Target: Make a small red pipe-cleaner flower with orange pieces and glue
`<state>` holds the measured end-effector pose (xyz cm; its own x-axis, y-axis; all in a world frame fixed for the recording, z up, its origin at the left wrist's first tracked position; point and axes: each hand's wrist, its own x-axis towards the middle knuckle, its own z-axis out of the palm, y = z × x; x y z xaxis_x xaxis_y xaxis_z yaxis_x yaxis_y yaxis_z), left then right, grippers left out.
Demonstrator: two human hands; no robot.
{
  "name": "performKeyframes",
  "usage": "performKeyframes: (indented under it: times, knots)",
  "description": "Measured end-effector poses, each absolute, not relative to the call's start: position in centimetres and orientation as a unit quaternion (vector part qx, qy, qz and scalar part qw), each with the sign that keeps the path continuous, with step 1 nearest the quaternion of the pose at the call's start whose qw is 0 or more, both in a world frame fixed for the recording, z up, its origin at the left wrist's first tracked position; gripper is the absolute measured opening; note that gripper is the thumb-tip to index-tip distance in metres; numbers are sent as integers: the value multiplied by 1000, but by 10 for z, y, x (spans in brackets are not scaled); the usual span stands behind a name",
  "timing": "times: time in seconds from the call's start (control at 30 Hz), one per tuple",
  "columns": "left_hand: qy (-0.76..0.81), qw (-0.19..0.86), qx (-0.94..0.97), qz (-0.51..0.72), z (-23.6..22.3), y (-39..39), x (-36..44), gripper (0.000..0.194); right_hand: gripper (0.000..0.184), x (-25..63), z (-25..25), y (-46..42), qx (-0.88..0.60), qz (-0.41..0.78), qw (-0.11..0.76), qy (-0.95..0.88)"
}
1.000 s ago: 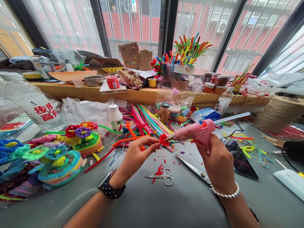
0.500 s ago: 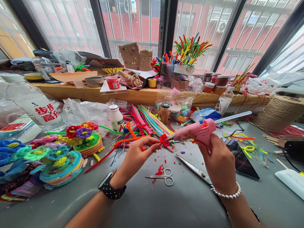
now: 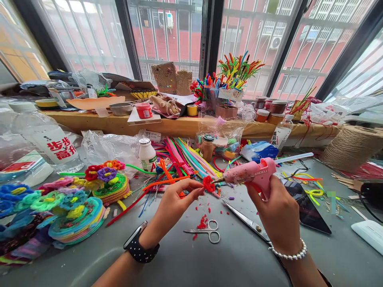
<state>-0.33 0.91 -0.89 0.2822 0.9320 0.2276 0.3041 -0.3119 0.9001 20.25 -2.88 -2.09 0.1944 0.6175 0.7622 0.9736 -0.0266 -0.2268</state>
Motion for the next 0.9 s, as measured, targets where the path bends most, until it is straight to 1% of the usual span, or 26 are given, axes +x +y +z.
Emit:
performKeyframes:
  times: [0.27, 0.63, 0.7, 0.77, 0.83, 0.9]
  knots:
    - [436, 390, 700, 410, -10, 9, -4, 19, 45, 205, -21, -28, -648, -258, 365, -616]
    - [439, 388, 698, 412, -10, 9, -3, 18, 43, 203, -21, -29, -650, -214, 383, -620]
    - [440, 386, 698, 413, -10, 9, -3, 18, 41, 202, -18, -30, -669, -170, 394, -607]
    - [442, 384, 695, 416, -10, 9, -3, 18, 40, 202, -15, -31, -695, -86, 407, -586]
    - [447, 381, 694, 417, -9, 9, -2, 18, 40, 205, -11, -31, -707, 48, 420, -567]
    - [453, 378, 692, 417, -8, 9, -2, 19, 42, 211, -8, -31, -683, 209, 441, -544]
